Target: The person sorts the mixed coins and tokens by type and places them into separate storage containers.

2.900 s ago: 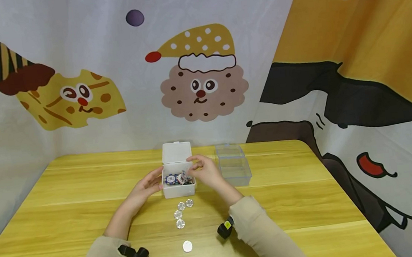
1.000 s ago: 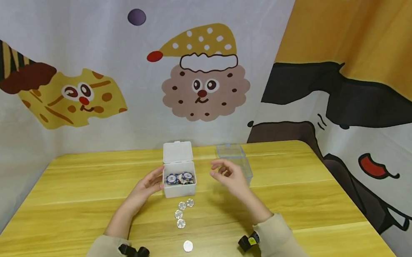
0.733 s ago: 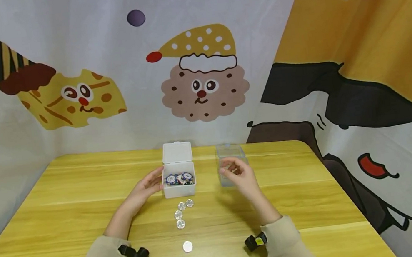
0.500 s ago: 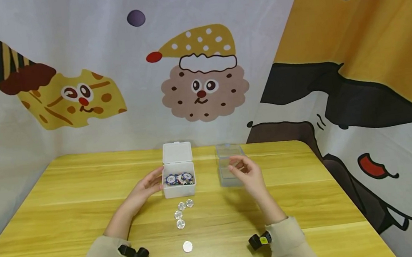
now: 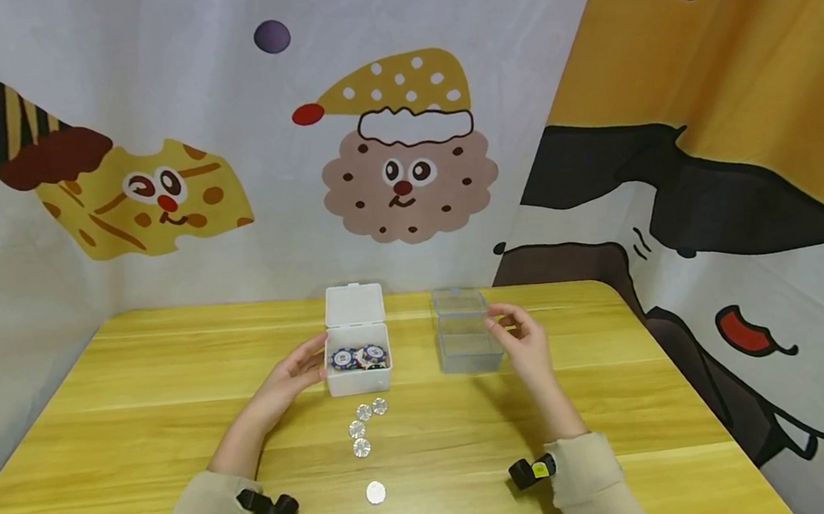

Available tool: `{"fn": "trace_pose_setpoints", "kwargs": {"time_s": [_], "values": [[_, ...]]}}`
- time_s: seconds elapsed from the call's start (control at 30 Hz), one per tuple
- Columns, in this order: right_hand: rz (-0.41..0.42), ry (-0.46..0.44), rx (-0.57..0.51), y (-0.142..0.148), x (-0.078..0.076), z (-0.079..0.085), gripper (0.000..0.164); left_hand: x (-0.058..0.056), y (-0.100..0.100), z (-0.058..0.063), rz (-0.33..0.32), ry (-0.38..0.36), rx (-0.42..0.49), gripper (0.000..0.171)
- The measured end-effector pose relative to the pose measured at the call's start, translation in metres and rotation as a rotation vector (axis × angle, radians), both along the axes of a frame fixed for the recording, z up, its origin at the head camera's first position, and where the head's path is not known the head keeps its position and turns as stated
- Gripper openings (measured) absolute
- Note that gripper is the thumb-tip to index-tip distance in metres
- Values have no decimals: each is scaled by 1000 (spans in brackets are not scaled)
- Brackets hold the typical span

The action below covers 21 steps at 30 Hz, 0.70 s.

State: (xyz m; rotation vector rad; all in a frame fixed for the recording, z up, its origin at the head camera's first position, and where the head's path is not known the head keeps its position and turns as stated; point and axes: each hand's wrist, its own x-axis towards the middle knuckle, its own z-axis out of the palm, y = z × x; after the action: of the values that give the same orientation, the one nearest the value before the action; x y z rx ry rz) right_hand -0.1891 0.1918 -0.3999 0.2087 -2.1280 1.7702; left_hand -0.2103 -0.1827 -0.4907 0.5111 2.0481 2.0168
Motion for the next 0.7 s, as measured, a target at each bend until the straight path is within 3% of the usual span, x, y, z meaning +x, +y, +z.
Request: {"fn": "trace_pose_setpoints", "kwargs": {"time_s": [0.33, 0.7], "values": [[-31, -51, -59, 22, -11, -17, 28, -2, 0, -3, -7, 12, 3, 61], [2, -226, -126, 38, -20, -39, 34, -1, 0, -2, -1, 0, -1, 61]]}}
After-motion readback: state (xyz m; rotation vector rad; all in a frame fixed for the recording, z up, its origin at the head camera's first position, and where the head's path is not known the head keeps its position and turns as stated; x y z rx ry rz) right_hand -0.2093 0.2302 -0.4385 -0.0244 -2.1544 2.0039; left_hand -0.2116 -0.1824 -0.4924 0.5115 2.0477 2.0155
